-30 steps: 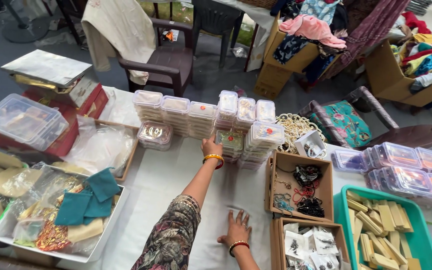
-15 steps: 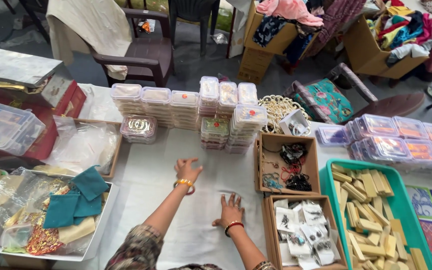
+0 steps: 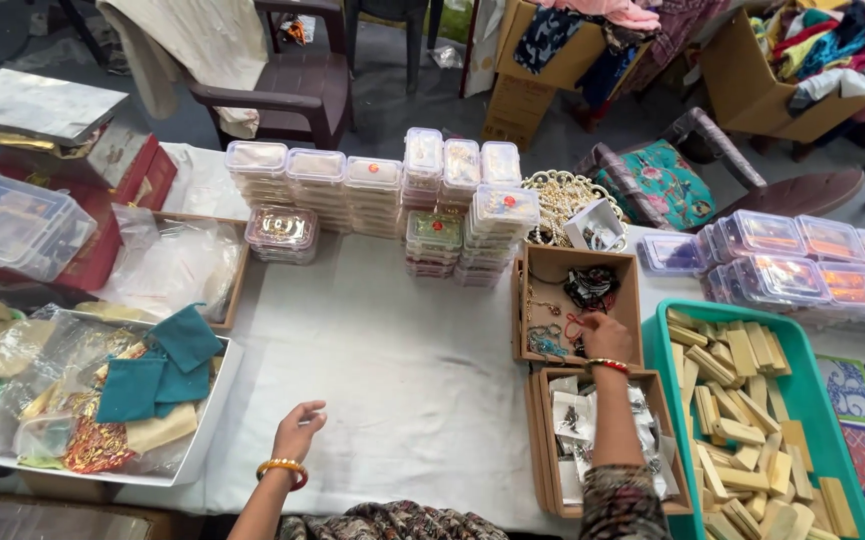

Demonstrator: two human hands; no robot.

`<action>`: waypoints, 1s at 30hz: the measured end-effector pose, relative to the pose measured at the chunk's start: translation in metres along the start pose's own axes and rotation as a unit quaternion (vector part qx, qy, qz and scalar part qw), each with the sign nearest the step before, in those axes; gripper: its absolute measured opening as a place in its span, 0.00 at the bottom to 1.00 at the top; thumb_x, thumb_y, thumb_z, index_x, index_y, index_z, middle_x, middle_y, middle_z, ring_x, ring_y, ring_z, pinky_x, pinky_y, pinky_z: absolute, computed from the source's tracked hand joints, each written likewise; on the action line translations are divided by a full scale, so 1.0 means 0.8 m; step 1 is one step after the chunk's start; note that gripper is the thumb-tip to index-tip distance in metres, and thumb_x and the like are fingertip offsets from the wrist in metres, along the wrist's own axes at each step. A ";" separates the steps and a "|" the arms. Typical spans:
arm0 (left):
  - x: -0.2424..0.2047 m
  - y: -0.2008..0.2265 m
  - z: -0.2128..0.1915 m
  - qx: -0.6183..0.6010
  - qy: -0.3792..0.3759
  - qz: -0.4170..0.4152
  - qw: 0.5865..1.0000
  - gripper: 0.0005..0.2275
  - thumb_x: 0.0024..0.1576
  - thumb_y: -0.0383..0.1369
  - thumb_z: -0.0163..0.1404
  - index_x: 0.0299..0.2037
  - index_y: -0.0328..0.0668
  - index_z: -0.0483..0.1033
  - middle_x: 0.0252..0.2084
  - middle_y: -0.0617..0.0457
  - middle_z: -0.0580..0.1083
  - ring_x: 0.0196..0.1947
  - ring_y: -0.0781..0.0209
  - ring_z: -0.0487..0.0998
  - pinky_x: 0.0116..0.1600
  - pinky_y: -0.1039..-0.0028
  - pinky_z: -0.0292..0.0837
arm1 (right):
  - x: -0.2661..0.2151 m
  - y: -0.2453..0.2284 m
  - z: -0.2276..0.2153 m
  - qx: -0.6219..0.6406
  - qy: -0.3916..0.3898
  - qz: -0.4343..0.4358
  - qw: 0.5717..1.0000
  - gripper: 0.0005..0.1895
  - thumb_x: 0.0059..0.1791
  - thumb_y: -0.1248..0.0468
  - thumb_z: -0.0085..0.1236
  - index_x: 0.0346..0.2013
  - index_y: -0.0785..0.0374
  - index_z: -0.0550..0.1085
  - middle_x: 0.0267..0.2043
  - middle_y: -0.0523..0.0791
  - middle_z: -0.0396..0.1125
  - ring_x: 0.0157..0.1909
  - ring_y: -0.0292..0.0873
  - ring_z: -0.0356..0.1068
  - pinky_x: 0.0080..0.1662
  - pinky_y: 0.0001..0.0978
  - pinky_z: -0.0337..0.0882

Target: The person repeatedly picks small jewelry items from a cardboard box, places them into clear plastic bags, wraps them in decorative paper, and then places them into small plastic containers. The person handles multiple items one at a time throughout the clip.

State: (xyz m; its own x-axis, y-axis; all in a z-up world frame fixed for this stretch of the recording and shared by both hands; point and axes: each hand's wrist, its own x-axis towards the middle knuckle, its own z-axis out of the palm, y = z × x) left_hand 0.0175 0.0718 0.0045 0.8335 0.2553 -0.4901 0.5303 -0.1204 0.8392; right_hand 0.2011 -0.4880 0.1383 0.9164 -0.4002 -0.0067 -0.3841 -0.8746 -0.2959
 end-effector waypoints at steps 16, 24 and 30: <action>-0.038 0.048 0.033 -0.007 -0.057 -0.006 0.998 0.14 0.57 0.36 0.54 0.52 0.46 0.80 0.39 0.53 0.79 0.40 0.63 0.80 0.46 0.70 0.74 | 0.009 0.070 -0.057 0.108 0.058 -0.019 0.992 0.05 0.47 0.61 0.67 0.37 0.50 0.84 0.41 0.43 0.77 0.43 0.45 0.76 0.50 0.41 0.75; -0.059 0.117 0.067 -0.022 -0.101 0.040 0.994 0.14 0.56 0.35 0.54 0.52 0.48 0.79 0.41 0.55 0.79 0.41 0.65 0.79 0.48 0.70 0.74 | -0.040 -0.005 -0.213 0.451 0.110 -0.182 0.867 0.05 0.55 0.72 0.64 0.46 0.67 0.78 0.39 0.44 0.72 0.40 0.33 0.67 0.41 0.23 0.66; -0.084 0.209 0.101 -0.024 -0.125 0.161 0.979 0.13 0.57 0.36 0.54 0.51 0.46 0.80 0.44 0.55 0.79 0.44 0.63 0.79 0.52 0.70 0.75 | -0.104 -0.125 -0.269 0.568 -0.020 -0.299 0.767 0.12 0.51 0.76 0.54 0.49 0.65 0.75 0.38 0.42 0.72 0.37 0.33 0.73 0.41 0.25 0.77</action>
State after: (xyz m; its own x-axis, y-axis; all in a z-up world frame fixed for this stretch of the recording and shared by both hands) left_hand 0.0627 -0.0432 0.1583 0.9713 -0.0325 -0.2357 0.2310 -0.1086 0.9669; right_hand 0.1387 -0.4263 0.3739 0.9020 0.0085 0.4316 0.4306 -0.0868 -0.8984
